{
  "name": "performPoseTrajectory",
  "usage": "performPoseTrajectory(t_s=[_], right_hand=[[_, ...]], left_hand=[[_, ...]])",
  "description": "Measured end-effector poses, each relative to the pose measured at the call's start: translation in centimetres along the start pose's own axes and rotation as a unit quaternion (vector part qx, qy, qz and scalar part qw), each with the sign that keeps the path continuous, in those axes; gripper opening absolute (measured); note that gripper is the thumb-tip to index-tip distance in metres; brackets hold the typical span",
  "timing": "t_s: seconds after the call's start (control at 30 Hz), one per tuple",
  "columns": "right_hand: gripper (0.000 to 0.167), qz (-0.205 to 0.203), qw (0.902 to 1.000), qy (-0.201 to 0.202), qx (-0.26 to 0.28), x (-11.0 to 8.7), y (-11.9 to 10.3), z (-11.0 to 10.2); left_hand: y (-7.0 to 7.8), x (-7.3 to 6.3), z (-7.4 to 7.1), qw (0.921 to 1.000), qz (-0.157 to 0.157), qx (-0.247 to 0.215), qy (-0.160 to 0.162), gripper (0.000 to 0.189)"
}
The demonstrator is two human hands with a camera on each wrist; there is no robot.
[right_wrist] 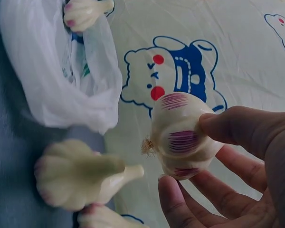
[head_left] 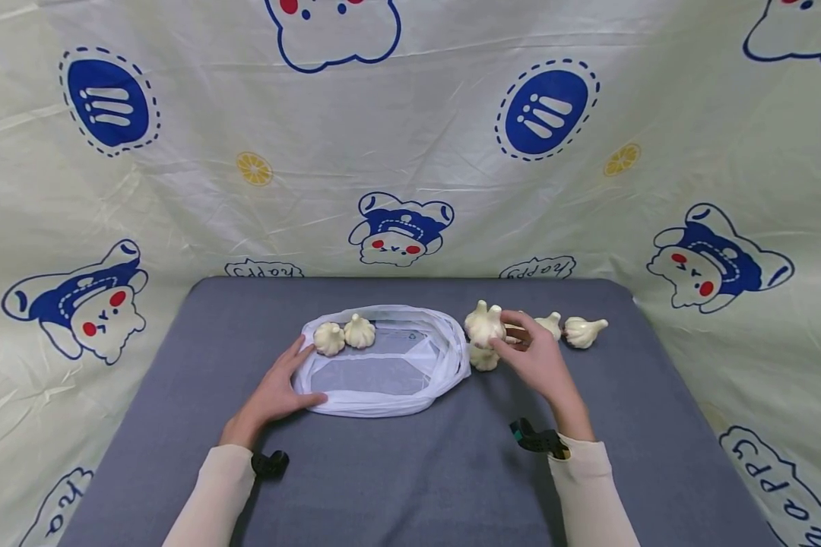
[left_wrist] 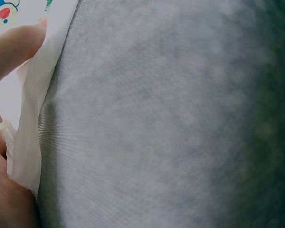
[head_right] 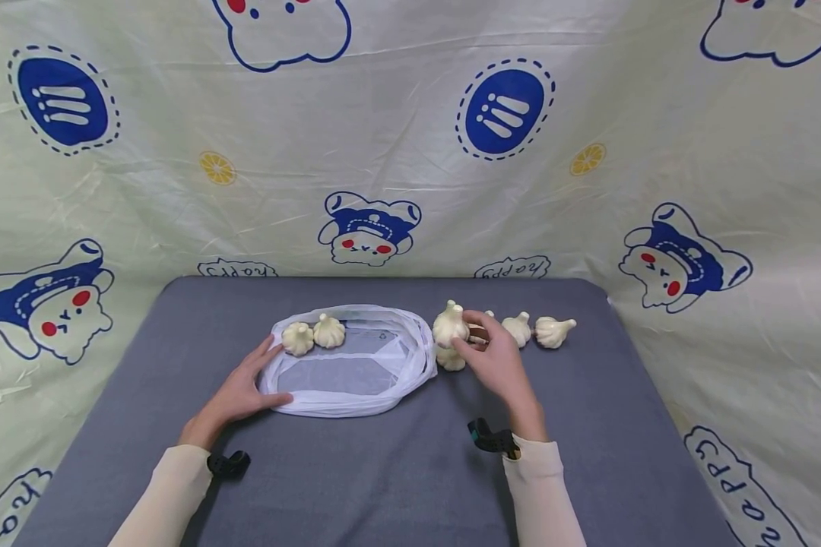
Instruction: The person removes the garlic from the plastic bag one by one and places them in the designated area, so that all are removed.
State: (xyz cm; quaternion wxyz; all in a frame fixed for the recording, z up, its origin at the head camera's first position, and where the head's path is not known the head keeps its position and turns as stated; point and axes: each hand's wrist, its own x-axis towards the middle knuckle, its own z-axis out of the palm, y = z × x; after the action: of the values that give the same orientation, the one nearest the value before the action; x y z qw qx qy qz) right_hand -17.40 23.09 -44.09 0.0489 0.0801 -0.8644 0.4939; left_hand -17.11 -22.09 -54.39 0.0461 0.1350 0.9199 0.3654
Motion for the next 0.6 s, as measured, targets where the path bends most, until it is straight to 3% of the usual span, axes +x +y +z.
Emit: performPoseTrajectory(t_s=[0.37, 0.6], right_hand=[[0.051, 0.023, 0.9992, 0.019, -0.026, -0.4, 2.0, -1.7], [0.046, 0.027, 0.9984, 0.028, -0.041, -0.8, 3.0, -2.3]], left_hand=[[0.1, -0.1, -0.1, 1.0, -0.008, -0.001, -0.004, 0.102], [-0.2, 0.0, 0.1, 1.0, 0.006, 0.006, 0.005, 0.101]])
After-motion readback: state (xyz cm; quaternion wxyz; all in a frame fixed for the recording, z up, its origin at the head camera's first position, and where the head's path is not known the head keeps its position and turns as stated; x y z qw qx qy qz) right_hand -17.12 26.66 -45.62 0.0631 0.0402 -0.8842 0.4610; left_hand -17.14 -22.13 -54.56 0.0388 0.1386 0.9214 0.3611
